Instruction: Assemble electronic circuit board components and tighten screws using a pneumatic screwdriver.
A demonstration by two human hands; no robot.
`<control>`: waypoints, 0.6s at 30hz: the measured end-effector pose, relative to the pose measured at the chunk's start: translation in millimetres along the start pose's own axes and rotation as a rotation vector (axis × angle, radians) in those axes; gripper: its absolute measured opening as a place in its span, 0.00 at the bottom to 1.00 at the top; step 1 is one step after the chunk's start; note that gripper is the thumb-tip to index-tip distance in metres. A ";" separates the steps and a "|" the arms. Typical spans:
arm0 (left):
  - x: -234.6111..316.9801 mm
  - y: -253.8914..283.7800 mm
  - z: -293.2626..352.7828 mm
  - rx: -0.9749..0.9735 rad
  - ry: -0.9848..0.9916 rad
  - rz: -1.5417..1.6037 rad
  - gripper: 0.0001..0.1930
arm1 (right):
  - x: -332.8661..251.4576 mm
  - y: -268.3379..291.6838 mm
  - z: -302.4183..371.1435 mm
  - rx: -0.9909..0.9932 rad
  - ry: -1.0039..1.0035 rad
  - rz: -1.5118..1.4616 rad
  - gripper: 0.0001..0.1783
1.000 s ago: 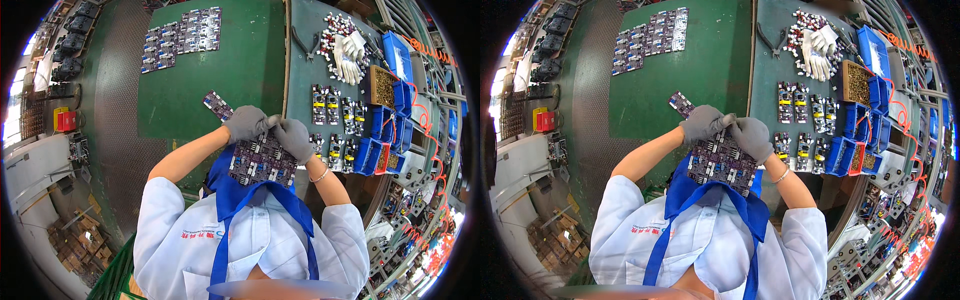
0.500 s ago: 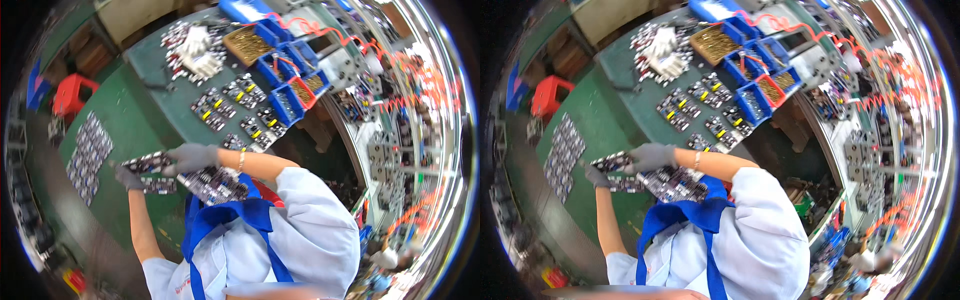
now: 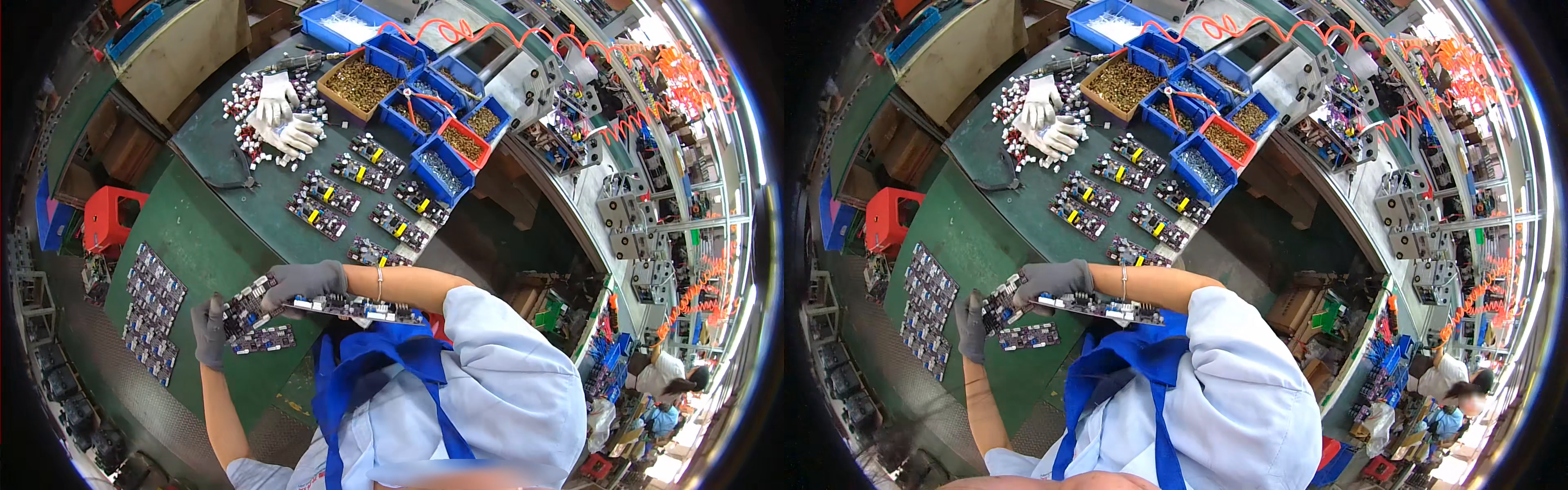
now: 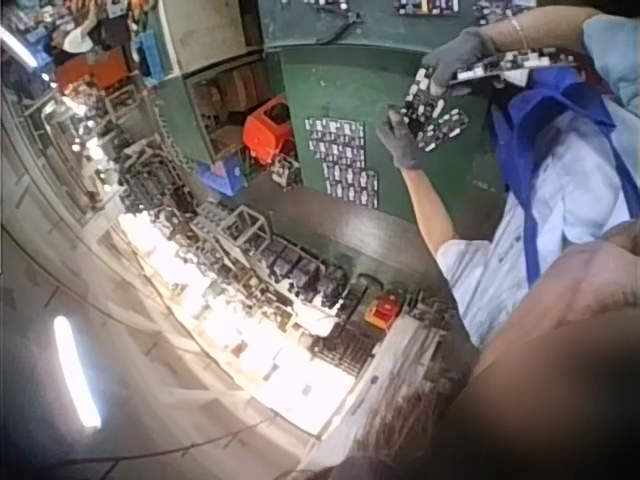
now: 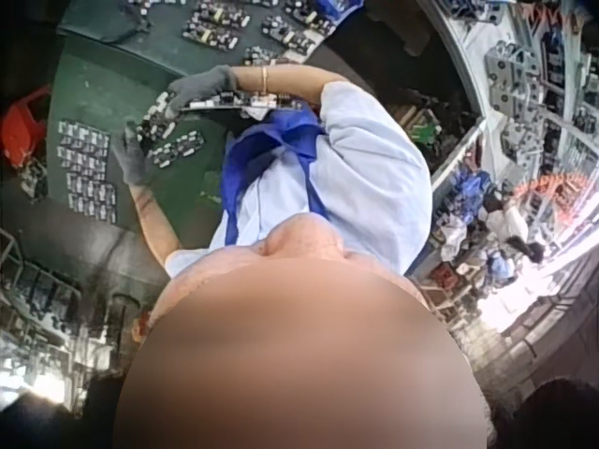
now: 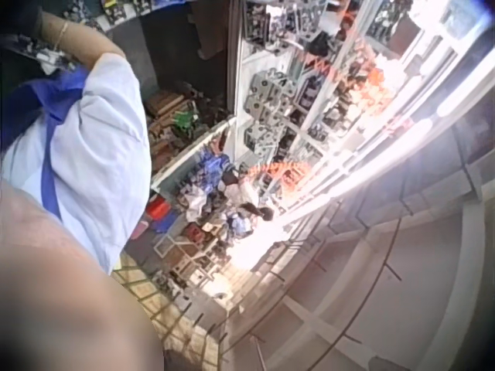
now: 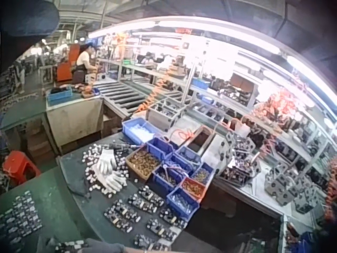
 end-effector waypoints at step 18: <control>-176.7 -31.6 -23.3 0.863 0.622 0.993 0.31 | 128.7 -0.1 -82.2 0.444 -0.331 -0.670 0.17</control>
Point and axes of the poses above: each hand's wrist, its own z-axis away from the middle knuckle, its own y-axis out of the back of the hand, x = y × z, the point moved 5 cm from there along -z, towards the middle knuckle, and after that the axes turned 15 degrees about x, right-handed, at the moved point
